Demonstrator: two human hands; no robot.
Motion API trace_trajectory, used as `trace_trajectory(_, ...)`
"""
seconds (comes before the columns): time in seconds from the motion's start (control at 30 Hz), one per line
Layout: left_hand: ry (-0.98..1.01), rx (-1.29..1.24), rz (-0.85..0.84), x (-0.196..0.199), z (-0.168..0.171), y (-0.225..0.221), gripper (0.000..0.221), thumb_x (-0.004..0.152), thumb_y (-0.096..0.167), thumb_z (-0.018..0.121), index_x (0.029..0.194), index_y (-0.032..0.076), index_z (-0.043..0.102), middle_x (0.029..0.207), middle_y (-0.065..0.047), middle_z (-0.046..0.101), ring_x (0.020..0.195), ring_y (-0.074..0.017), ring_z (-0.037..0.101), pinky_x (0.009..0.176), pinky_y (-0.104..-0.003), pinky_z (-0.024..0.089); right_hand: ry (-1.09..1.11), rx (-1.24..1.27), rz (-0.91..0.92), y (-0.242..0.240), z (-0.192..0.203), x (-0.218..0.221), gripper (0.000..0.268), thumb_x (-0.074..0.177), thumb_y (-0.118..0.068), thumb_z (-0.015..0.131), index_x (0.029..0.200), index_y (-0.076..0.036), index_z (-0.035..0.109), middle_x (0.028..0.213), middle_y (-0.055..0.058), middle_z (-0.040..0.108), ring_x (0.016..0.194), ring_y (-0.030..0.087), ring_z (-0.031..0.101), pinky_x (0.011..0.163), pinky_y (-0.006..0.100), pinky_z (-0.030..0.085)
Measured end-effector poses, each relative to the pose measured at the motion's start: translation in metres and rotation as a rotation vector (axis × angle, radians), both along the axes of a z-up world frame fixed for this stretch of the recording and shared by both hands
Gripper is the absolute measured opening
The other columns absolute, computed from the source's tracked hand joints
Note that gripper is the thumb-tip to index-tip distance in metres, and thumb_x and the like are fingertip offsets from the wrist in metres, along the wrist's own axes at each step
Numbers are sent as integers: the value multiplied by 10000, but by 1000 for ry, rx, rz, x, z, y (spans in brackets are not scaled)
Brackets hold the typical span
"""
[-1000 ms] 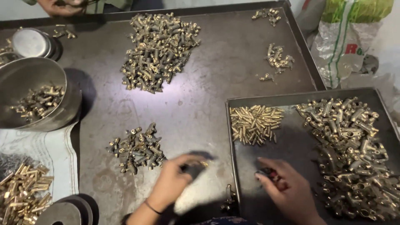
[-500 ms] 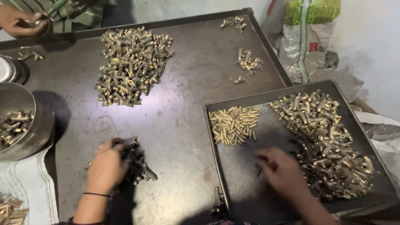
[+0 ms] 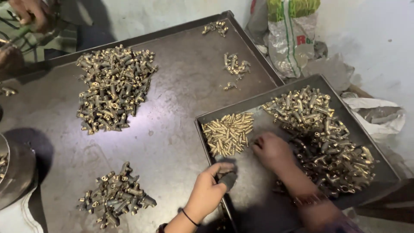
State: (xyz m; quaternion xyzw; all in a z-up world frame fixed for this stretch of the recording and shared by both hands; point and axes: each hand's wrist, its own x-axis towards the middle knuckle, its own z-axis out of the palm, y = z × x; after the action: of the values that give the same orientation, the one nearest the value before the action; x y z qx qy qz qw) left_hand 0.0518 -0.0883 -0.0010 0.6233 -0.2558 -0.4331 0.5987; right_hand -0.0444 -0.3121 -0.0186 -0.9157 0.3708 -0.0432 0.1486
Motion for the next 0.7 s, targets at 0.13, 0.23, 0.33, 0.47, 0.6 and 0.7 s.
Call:
trace_trajectory(0.13, 240, 9, -15, 5, 8, -10, 363, 892, 84, 626, 1253, 57, 625, 977, -69, 740, 733, -113, 732, 593, -246, 569, -206, 169, 179, 63, 58, -28, 217, 794, -233, 773, 1000, -176, 737, 854, 85, 688, 726, 266, 715, 666, 378, 573)
trace_trajectory(0.23, 234, -23, -104, -6, -20, -13, 251, 972, 119, 666, 1158, -48, 691, 858, -94, 718, 701, -134, 692, 595, -243, 550, -411, -17, 395, 79, 57, -43, 304, 714, -151, 802, 992, -94, 693, 991, 94, 709, 854, 305, 692, 684, 376, 568)
trace_trajectory(0.33, 259, -38, -95, -11, -20, -10, 209, 971, 91, 680, 1114, -57, 718, 842, -68, 719, 704, -134, 685, 590, -247, 538, -409, 173, 322, 79, 56, -51, 223, 763, -123, 798, 966, -103, 706, 1031, 57, 727, 811, 203, 723, 647, 298, 602)
trace_trajectory(0.47, 350, -52, -75, -8, 11, -2, 202, 952, 76, 658, 1114, -17, 735, 866, -64, 746, 723, -121, 704, 612, -237, 553, -390, 460, 189, 86, 79, -60, 350, 744, -77, 806, 1078, -75, 700, 1146, 67, 691, 802, 179, 719, 630, 291, 623)
trace_trajectory(0.6, 520, -177, -72, -22, 20, 10, 187, 941, 50, 649, 1099, -27, 710, 880, -107, 758, 741, -154, 720, 646, -249, 569, -807, 332, 349, 102, 77, -72, 234, 856, -5, 710, 1075, -25, 632, 1171, 106, 662, 973, 193, 689, 845, 300, 549)
trace_trajectory(0.7, 661, -239, -47, -34, 13, 18, 131, 978, 92, 657, 1036, -24, 677, 845, -104, 732, 679, -173, 703, 591, -267, 552, -811, 250, 457, 108, 78, -71, 232, 857, 9, 721, 1073, -35, 647, 1186, 114, 660, 1013, 219, 686, 864, 309, 550)
